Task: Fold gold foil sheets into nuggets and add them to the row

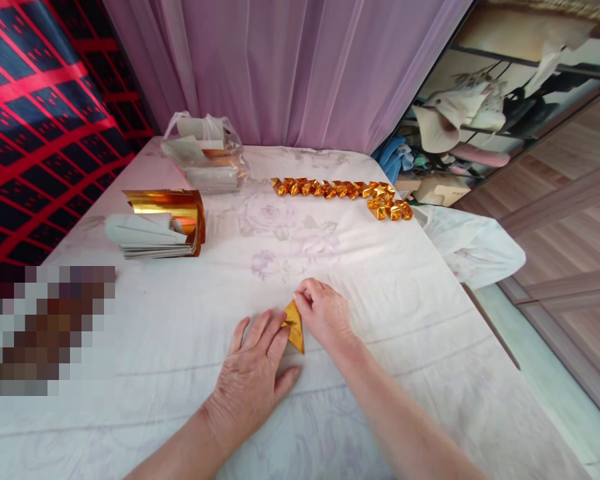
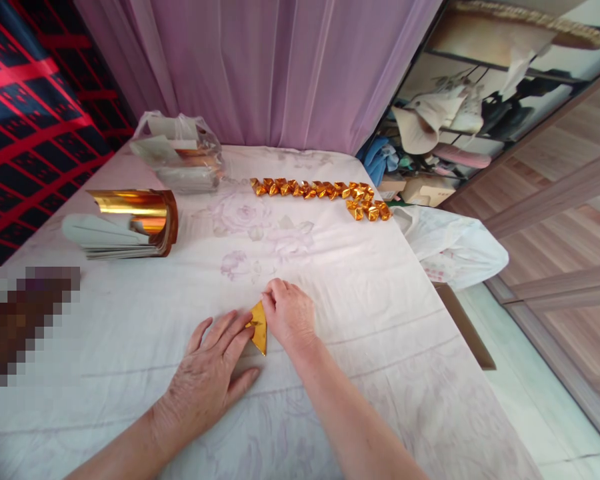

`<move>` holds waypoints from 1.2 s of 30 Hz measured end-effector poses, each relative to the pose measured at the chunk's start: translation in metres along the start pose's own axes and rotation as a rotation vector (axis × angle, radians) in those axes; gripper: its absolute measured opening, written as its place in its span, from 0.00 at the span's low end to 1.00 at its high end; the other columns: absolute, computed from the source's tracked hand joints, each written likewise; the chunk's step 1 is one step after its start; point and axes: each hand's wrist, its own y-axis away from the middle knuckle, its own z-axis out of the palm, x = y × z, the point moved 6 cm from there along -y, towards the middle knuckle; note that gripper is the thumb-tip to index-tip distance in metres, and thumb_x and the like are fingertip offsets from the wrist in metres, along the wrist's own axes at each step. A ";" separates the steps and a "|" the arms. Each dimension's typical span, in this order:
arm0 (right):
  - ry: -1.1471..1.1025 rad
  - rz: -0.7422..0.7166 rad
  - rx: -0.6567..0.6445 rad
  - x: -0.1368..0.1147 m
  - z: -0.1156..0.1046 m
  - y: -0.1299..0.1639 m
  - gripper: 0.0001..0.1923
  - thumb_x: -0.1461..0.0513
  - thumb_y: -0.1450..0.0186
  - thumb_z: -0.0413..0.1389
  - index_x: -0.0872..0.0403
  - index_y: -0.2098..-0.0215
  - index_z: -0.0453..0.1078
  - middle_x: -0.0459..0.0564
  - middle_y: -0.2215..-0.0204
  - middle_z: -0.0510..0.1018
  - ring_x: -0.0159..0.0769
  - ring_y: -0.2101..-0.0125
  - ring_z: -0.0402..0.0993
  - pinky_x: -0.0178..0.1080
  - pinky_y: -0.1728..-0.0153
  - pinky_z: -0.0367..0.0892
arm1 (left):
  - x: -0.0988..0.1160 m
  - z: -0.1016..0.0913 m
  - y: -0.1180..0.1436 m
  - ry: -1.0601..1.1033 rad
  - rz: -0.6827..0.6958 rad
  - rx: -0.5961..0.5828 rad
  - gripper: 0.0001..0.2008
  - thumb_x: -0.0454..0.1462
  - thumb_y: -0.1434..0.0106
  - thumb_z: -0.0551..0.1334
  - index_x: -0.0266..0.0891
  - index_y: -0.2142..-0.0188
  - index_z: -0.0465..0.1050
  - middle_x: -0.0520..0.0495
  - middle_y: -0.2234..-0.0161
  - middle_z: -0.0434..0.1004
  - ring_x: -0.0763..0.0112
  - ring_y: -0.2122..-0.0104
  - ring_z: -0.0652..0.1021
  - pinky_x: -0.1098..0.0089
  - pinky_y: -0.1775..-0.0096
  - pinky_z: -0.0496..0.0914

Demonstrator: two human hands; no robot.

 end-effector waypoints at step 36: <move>0.000 -0.105 0.045 -0.009 -0.004 0.012 0.11 0.54 0.38 0.61 0.52 0.62 0.70 0.49 0.64 0.76 0.41 0.61 0.73 0.39 0.60 0.63 | 0.001 -0.004 -0.002 -0.050 -0.011 0.015 0.23 0.45 0.36 0.59 0.38 0.45 0.70 0.41 0.40 0.69 0.52 0.41 0.66 0.49 0.40 0.57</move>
